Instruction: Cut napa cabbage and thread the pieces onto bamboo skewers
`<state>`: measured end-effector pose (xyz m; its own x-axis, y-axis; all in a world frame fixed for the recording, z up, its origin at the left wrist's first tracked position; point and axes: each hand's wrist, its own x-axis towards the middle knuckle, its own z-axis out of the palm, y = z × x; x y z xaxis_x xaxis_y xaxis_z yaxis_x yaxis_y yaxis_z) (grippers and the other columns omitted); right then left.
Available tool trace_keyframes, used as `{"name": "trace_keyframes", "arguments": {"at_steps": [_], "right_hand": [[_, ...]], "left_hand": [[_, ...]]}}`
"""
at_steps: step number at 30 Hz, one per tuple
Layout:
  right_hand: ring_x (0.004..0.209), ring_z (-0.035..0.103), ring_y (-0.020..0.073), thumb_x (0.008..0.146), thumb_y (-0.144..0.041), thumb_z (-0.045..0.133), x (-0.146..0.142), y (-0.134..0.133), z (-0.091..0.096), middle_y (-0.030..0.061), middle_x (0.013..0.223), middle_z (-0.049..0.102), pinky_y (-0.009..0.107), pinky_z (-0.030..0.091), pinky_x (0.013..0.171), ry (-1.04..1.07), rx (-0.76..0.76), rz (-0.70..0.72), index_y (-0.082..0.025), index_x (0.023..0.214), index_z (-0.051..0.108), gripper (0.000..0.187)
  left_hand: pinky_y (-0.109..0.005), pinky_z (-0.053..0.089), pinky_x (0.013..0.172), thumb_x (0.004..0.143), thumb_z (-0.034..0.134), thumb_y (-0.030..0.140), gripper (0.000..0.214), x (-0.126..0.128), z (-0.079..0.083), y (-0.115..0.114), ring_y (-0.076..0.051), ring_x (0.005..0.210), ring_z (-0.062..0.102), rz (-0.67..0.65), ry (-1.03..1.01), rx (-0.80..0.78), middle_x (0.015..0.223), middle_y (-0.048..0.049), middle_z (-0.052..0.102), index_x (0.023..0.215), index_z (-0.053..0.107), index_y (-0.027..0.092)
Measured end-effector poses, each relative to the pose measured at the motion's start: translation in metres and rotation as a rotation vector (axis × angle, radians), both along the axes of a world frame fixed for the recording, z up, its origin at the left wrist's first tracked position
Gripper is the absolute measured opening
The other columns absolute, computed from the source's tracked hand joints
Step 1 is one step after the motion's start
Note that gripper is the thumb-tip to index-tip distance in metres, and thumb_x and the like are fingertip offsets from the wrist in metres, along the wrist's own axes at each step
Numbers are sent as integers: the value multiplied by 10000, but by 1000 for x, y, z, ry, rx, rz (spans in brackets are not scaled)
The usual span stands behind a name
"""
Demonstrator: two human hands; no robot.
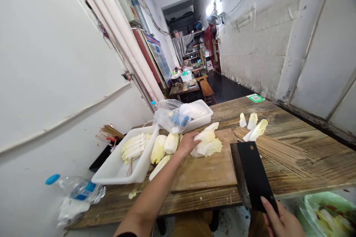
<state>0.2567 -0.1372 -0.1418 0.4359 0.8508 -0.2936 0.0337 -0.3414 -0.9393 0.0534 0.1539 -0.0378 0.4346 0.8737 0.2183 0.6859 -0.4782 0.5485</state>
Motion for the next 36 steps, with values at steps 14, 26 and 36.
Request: {"name": "trace_keyframes", "arguments": {"at_steps": [14, 26, 36], "right_hand": [[363, 520, 158, 833, -615, 394, 5, -4, 34, -23, 411, 526, 260, 410, 386, -352, 59, 14, -246, 590, 456, 445], [504, 615, 183, 927, -468, 310, 20, 33, 120, 33, 605, 645, 279, 395, 494, -1137, 345, 519, -208, 850, 575, 379], [446, 574, 162, 949, -366, 340, -8, 84, 143, 20, 538, 624, 275, 225, 438, -1449, 229, 899, -217, 725, 523, 325]], "left_hand": [[-221, 401, 468, 806, 446, 617, 564, -25, -7, -93, -149, 587, 618, -158, -233, -783, 799, -114, 699, 890, 662, 102], [-318, 459, 737, 913, 433, 323, 260, -54, -52, -142, -187, 817, 554, 67, 154, 505, 903, -94, 596, 1013, 618, 169], [-410, 474, 865, 912, 411, 168, 254, -48, -98, -146, -238, 1033, 527, -167, 48, 601, 1066, -105, 637, 1058, 617, 139]]}}
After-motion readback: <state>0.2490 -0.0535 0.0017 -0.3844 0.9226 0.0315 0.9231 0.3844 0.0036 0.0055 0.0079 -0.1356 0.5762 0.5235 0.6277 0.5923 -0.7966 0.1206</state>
